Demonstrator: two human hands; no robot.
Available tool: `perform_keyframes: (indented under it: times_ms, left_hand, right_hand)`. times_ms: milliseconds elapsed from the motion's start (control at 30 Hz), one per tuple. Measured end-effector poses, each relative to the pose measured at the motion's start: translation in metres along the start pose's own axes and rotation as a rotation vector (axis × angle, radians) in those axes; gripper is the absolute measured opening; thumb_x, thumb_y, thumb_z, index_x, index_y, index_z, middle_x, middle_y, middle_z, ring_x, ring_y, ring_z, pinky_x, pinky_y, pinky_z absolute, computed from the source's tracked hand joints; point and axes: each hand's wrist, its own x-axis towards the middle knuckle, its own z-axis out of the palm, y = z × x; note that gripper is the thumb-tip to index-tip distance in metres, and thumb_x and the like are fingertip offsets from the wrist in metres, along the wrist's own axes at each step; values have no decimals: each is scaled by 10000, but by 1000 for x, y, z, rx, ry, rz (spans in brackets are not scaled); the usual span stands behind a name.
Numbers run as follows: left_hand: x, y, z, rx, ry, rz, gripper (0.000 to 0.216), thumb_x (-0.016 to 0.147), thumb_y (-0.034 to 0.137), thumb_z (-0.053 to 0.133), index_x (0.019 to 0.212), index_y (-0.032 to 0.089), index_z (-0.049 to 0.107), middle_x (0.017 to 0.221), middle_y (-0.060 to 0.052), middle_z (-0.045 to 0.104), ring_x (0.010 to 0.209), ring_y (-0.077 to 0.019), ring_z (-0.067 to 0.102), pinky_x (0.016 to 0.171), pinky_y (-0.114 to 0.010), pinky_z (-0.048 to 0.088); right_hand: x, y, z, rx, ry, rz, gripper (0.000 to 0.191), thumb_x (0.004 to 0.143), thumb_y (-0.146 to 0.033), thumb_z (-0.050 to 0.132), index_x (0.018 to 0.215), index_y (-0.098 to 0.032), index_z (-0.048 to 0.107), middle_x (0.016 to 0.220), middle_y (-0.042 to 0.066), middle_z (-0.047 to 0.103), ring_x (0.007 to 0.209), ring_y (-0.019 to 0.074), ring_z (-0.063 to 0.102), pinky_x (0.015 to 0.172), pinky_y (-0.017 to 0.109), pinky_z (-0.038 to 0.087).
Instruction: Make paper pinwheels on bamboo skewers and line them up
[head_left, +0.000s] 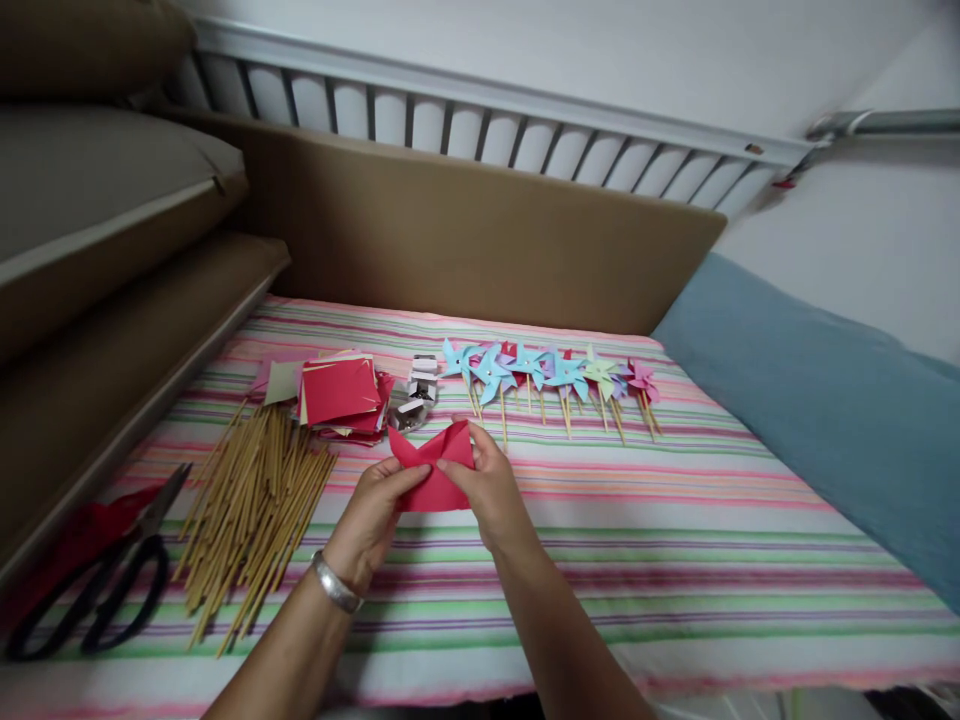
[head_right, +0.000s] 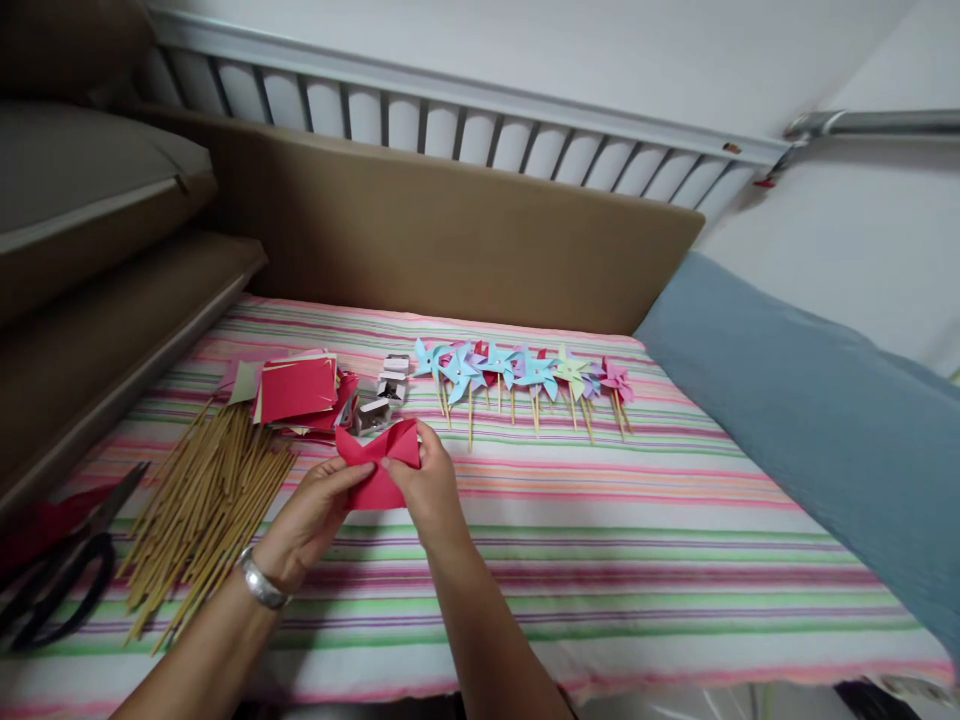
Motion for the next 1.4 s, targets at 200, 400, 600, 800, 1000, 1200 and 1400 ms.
perform_keyframes:
  times_ms: [200, 400, 600, 800, 1000, 1200, 1400]
  left_hand:
    - [3, 8, -7, -12, 123, 32, 163, 543, 180, 786, 680, 120, 721, 605, -41, 716, 553, -123, 631, 619, -218, 468]
    - [0, 39, -25, -36, 255, 121, 210, 496, 152, 800, 683, 119, 712, 633, -35, 724, 559, -120, 630, 588, -210, 465]
    - [-5, 54, -32, -57, 288, 147, 211, 463, 145, 804, 654, 131, 713, 575, -15, 703, 530, -119, 618, 562, -210, 459]
    - [-3, 46, -32, 71, 275, 125, 256, 491, 182, 793, 725, 113, 716, 641, -48, 722, 556, -134, 625, 592, -235, 469]
    - [-3, 31, -22, 186, 187, 112, 203, 518, 190, 774, 700, 116, 723, 637, -44, 715, 544, -114, 597, 577, -219, 450]
    - [-3, 25, -14, 233, 100, 58, 165, 522, 163, 753, 681, 126, 734, 632, -38, 710, 567, -106, 580, 591, -206, 429]
    - [-4, 26, -11, 248, 112, 25, 138, 498, 165, 752, 627, 125, 722, 575, -27, 682, 537, -105, 556, 580, -212, 414]
  right_hand:
    - [-2, 5, 1, -124, -21, -23, 609, 670, -268, 682, 1238, -205, 472, 776, 11, 673, 693, 174, 635, 661, 314, 519]
    - [-15, -1, -2, -653, -110, -528, 463, 797, -205, 552, 1252, -253, 485, 1221, 106, 551, 1049, 226, 565, 878, 406, 477]
    - [-23, 1, 8, -950, -280, -797, 291, 823, -111, 498, 1078, -224, 580, 1488, 100, 257, 1341, 253, 294, 1043, 458, 328]
    - [-19, 3, 10, -922, -224, -844, 126, 829, -158, 538, 828, -213, 651, 1464, 79, 328, 1349, 258, 277, 1060, 471, 290]
    - [-17, 2, 7, -858, -160, -629, 82, 801, -232, 592, 781, -210, 668, 1462, 83, 338, 1374, 261, 230, 1084, 475, 246]
    - [-12, 2, 3, -831, -69, -554, 82, 772, -256, 622, 726, -199, 658, 1439, 105, 376, 1366, 264, 247, 1094, 476, 222]
    - [-12, 0, 1, -835, -58, -572, 73, 772, -212, 596, 733, -208, 658, 1414, 94, 418, 1354, 255, 281, 1079, 476, 253]
